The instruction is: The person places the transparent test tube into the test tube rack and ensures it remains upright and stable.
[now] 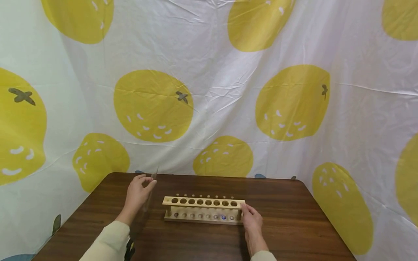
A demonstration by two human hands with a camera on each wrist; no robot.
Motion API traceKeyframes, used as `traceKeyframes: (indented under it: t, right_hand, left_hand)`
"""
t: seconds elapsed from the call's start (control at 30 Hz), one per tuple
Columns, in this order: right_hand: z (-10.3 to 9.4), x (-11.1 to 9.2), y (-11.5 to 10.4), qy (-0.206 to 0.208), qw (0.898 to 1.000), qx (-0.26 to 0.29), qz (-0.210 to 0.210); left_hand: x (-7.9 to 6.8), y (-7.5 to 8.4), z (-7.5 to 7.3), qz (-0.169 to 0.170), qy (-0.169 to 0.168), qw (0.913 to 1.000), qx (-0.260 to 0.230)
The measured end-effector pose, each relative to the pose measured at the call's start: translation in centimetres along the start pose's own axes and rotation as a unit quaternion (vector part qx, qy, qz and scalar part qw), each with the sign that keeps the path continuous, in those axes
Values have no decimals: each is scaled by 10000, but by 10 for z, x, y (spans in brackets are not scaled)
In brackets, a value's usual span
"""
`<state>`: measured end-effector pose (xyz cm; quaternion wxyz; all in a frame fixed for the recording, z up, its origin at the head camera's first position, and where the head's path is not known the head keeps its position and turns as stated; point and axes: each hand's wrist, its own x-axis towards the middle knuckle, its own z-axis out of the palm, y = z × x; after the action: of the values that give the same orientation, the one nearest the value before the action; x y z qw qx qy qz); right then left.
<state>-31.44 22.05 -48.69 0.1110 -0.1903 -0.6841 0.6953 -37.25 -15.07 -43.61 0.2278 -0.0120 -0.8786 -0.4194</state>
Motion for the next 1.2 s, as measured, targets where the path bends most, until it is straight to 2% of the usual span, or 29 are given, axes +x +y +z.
traceKeyframes:
  t: [0.27, 0.6, 0.93, 1.2]
  right_hand:
    - [0, 0, 0, -19, 10000, 57, -22]
    - [-2, 1, 2, -22, 9999, -77, -73]
    - [-1, 1, 1, -19, 10000, 54, 27]
    - [0, 1, 2, 47, 10000, 49, -63]
  left_hand:
    - [4, 17, 2, 301, 291, 9970, -646]
    - [6, 34, 9, 306, 326, 9896, -1367]
    - [0, 49, 21, 197, 273, 9752, -2186]
    - [-5, 49, 31, 76, 56, 9697, -2442]
